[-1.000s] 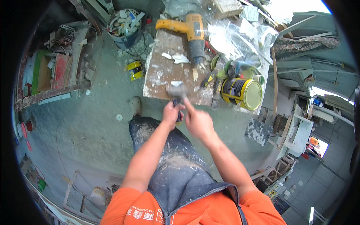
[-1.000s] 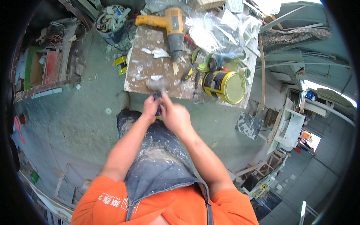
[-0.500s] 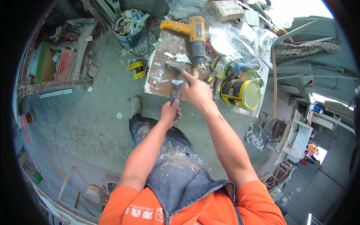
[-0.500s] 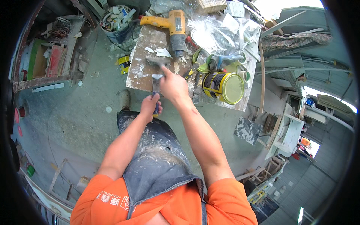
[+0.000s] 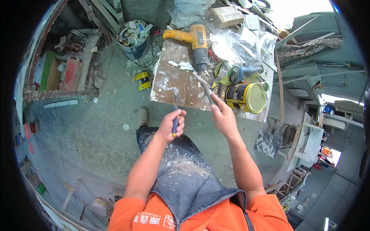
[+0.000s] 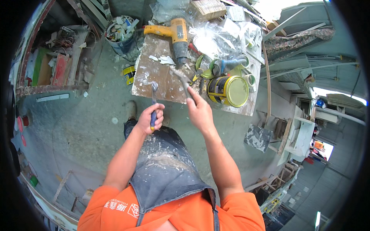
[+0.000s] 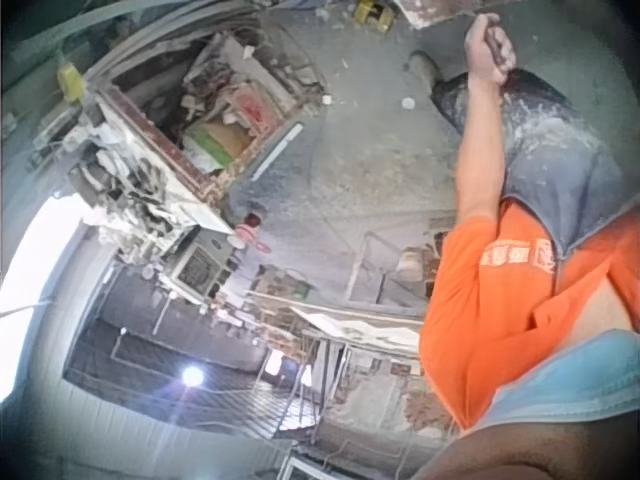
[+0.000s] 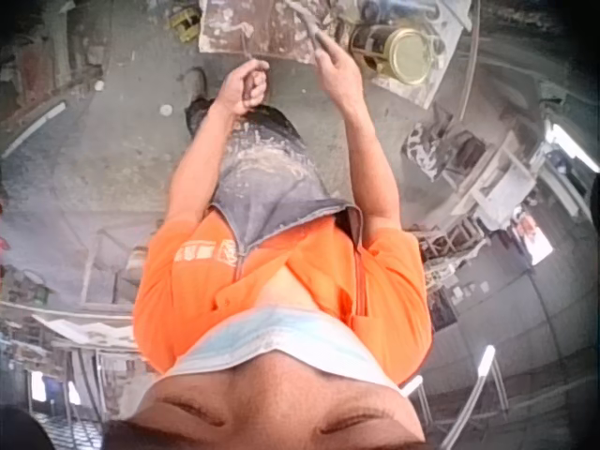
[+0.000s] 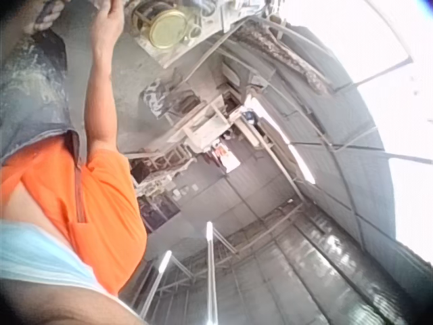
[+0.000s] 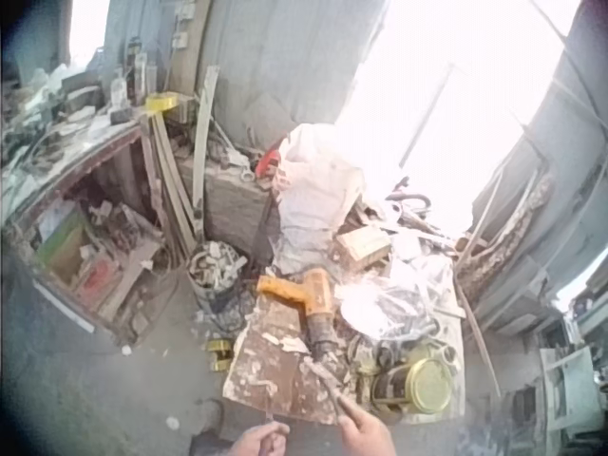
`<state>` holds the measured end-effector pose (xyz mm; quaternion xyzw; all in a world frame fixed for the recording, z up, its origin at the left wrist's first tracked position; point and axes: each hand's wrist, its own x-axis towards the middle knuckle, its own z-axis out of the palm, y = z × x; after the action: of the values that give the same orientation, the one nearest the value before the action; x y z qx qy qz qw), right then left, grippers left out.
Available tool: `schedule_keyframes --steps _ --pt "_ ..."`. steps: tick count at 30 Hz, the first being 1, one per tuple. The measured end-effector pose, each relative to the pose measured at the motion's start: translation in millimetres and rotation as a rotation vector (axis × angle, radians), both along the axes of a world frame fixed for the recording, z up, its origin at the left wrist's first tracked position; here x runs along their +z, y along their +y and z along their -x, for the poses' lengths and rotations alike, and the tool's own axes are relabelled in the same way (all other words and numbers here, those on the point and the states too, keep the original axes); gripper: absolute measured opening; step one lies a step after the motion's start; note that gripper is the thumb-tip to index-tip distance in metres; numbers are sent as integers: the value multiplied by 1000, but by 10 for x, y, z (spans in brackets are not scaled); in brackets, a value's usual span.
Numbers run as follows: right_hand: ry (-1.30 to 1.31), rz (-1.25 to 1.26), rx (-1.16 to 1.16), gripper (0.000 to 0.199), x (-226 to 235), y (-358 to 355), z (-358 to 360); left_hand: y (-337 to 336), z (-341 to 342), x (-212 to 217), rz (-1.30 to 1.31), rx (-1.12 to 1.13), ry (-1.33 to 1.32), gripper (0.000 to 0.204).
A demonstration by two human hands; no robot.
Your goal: The person retrieves a putty knife and a small white board, then scoops a white paste from a can onto the board. They spread the paste and apply it to the edges of a large wooden panel, smoothing the surface with the putty knife.
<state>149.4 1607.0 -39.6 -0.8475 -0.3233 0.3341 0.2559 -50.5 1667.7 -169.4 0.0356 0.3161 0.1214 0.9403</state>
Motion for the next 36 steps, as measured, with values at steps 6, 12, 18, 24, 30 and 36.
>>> schedule_keyframes --steps 6,12,18,24,30,36 --pt "-294 306 408 54 -398 -393 695 -217 -130 -717 -58 151 241 17" --pt "-356 177 523 50 -592 -77 706 -221 -122 -803 -222 112 302 10" --pt "-353 174 512 53 -580 -188 719 -150 -140 -671 -196 132 302 11" --pt "-352 134 492 50 -606 105 715 -129 -153 -765 -161 131 311 8" --pt "-393 129 516 48 -528 405 644 -49 -134 -824 -188 99 262 10" --pt "-353 226 562 54 -438 -31 770 20 -124 -684 -155 55 333 8"
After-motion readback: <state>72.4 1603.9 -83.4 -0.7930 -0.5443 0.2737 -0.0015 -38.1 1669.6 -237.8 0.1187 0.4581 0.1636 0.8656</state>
